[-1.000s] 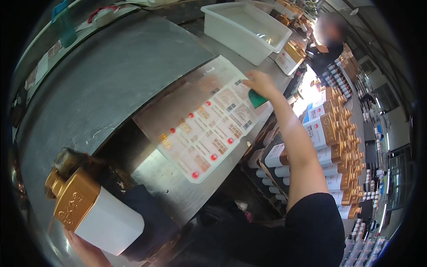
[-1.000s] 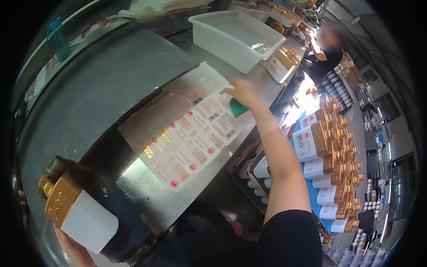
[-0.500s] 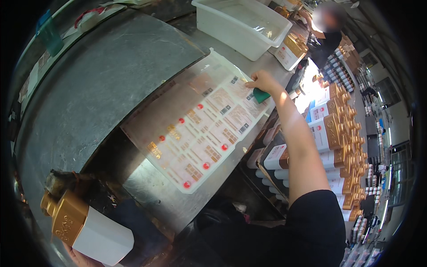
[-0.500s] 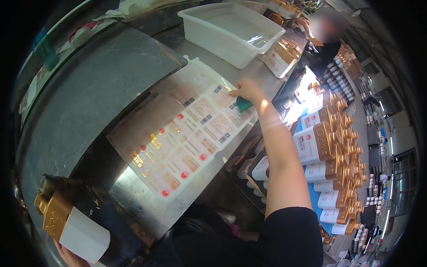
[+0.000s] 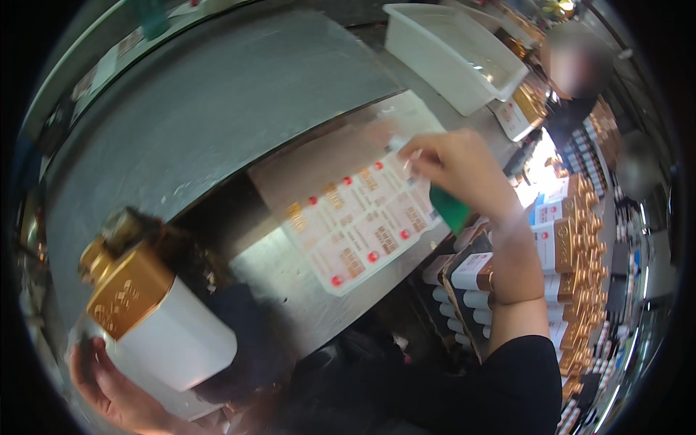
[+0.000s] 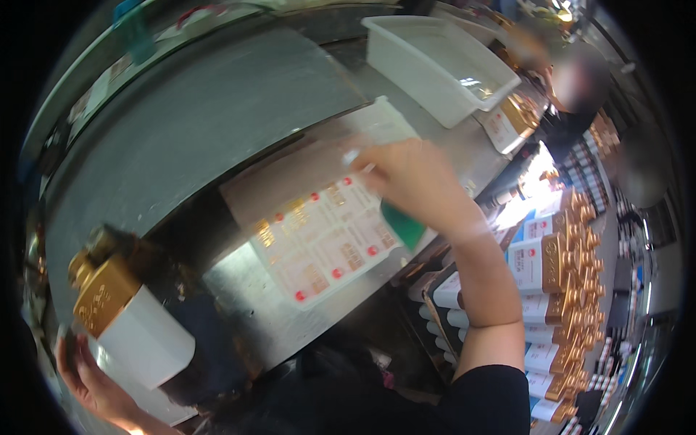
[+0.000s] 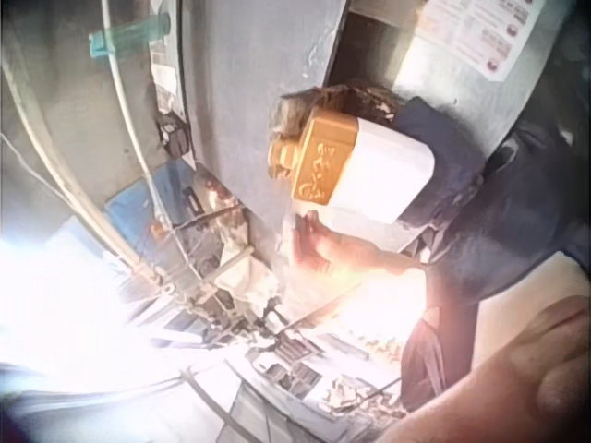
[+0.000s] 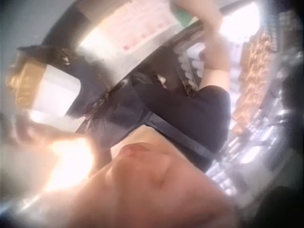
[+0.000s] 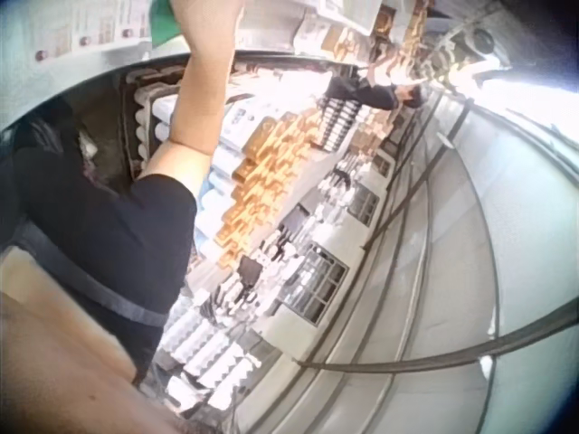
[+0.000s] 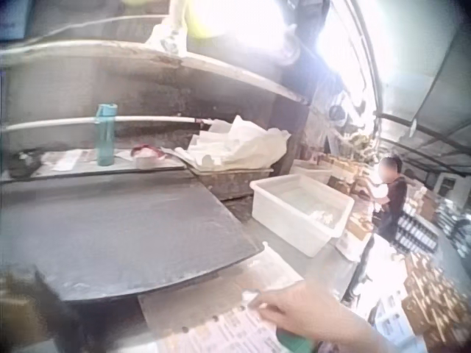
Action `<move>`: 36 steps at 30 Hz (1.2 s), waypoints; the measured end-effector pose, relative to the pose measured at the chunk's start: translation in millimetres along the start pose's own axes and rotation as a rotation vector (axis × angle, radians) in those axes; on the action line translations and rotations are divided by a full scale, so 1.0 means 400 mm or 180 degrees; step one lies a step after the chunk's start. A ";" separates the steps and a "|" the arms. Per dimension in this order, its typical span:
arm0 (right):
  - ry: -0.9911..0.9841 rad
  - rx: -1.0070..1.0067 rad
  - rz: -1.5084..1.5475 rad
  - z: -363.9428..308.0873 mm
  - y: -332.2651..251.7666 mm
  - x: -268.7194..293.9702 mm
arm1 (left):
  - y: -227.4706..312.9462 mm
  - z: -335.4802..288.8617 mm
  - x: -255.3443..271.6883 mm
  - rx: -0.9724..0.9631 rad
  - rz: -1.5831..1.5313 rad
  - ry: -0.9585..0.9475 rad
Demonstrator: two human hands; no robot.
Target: The person applies white paper labels to gold-colored bottles. They pick up a bottle, smooth a label onto its surface, and use a green plastic scraper to press the label firmly against the curved sides. The process is repeated for multiple bottles, with the person handling each one individually.
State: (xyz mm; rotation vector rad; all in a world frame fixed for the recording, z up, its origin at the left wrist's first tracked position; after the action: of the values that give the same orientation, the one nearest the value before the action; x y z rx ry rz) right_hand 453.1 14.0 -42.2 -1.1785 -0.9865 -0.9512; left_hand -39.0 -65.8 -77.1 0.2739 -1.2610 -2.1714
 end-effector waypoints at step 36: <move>-0.0997 0.0320 0.3257 -0.024 -0.664 -0.138 | 0.035 -0.090 -0.044 0.0830 -0.1684 -0.1048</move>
State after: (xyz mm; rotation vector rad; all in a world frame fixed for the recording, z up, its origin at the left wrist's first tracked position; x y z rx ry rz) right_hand 185.6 -26.8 -21.7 -1.5208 -0.5154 0.0967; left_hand -3.0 -86.0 -86.3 0.4047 -1.8286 -2.5638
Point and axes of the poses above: each hand's wrist, its own z-axis towards the middle knuckle, its own x-axis out of the back of the hand, y = z × x, the point moved 2 cm from there along z, towards the middle knuckle, and after that the axes turned 3 degrees about -x, right-handed, at the moved point
